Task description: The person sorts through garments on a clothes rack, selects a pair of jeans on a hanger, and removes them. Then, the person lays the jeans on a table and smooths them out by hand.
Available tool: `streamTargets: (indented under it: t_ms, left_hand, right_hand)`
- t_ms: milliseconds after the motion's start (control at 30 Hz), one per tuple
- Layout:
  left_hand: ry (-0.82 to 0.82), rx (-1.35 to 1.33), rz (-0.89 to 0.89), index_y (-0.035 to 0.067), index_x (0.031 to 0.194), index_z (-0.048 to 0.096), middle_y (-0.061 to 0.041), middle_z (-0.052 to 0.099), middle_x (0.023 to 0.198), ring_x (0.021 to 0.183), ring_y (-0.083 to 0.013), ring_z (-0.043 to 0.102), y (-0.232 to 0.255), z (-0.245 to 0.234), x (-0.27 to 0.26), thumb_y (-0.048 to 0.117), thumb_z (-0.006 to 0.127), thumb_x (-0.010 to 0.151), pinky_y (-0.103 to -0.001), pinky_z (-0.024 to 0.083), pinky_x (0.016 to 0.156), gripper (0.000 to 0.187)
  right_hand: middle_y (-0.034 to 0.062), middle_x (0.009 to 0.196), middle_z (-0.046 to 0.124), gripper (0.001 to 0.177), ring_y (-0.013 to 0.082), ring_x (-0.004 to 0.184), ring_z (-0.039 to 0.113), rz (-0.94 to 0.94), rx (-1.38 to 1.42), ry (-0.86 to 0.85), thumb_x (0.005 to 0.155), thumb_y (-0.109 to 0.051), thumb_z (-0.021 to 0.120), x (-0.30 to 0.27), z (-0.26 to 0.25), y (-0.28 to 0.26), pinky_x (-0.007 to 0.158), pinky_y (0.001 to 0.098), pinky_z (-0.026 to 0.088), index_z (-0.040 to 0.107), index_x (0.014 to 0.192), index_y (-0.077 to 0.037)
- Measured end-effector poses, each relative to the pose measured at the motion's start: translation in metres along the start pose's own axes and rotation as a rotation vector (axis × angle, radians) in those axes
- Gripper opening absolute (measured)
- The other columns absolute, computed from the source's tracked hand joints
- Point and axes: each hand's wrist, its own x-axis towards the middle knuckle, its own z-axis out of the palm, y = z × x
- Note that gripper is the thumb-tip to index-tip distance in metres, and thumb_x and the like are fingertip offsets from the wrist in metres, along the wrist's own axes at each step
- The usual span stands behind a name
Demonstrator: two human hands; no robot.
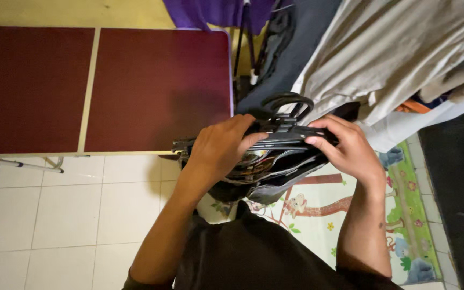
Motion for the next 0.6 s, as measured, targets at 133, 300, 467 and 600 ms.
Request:
streamTargets:
  t_ms: [133, 300, 467, 600]
  left_hand:
    - [-0.041, -0.028, 0.007, 0.004, 0.102, 0.065, -0.016, 0.07, 0.09, 0.083, -0.0401, 0.068, -0.025, -0.027, -0.008, 0.036, 0.07, 0.098, -0.051, 0.051, 0.068, 0.033]
    - [0.035, -0.128, 0.095, 0.001, 0.108, 0.064, -0.017, 0.069, 0.093, 0.082, -0.0402, 0.067, -0.051, -0.067, -0.028, 0.032, 0.07, 0.098, -0.05, 0.051, 0.067, 0.033]
    - [0.025, -0.096, 0.137, 0.001, 0.107, 0.063, -0.015, 0.068, 0.088, 0.078, -0.0378, 0.067, -0.061, -0.097, -0.045, 0.03, 0.072, 0.098, -0.049, 0.05, 0.065, 0.031]
    - [0.027, -0.09, 0.158, 0.0, 0.11, 0.062, -0.015, 0.068, 0.093, 0.077, -0.0366, 0.067, -0.06, -0.122, -0.049, 0.031, 0.069, 0.1, -0.047, 0.051, 0.062, 0.033]
  right_hand:
    - [0.0119, 0.092, 0.069, 0.025, 0.0272, 0.082, 0.069, -0.018, -0.001, -0.01, 0.091, -0.016, 0.076, 0.016, 0.018, -0.024, 0.073, 0.0352, 0.052, 0.068, 0.107, 0.001]
    - [0.0115, 0.092, 0.07, 0.026, 0.0263, 0.082, 0.07, 0.074, -0.032, -0.001, 0.089, -0.017, 0.077, 0.028, 0.047, -0.062, 0.072, 0.0347, 0.052, 0.069, 0.107, 0.0]
    - [0.0104, 0.092, 0.072, 0.028, 0.0245, 0.081, 0.071, 0.128, 0.002, -0.023, 0.087, -0.017, 0.078, 0.03, 0.064, -0.089, 0.072, 0.0338, 0.053, 0.069, 0.107, 0.0]
    - [0.0113, 0.096, 0.071, 0.029, 0.0243, 0.088, 0.071, 0.058, 0.027, 0.0, 0.089, -0.017, 0.077, 0.034, 0.075, -0.101, 0.078, 0.0331, 0.053, 0.068, 0.11, 0.001]
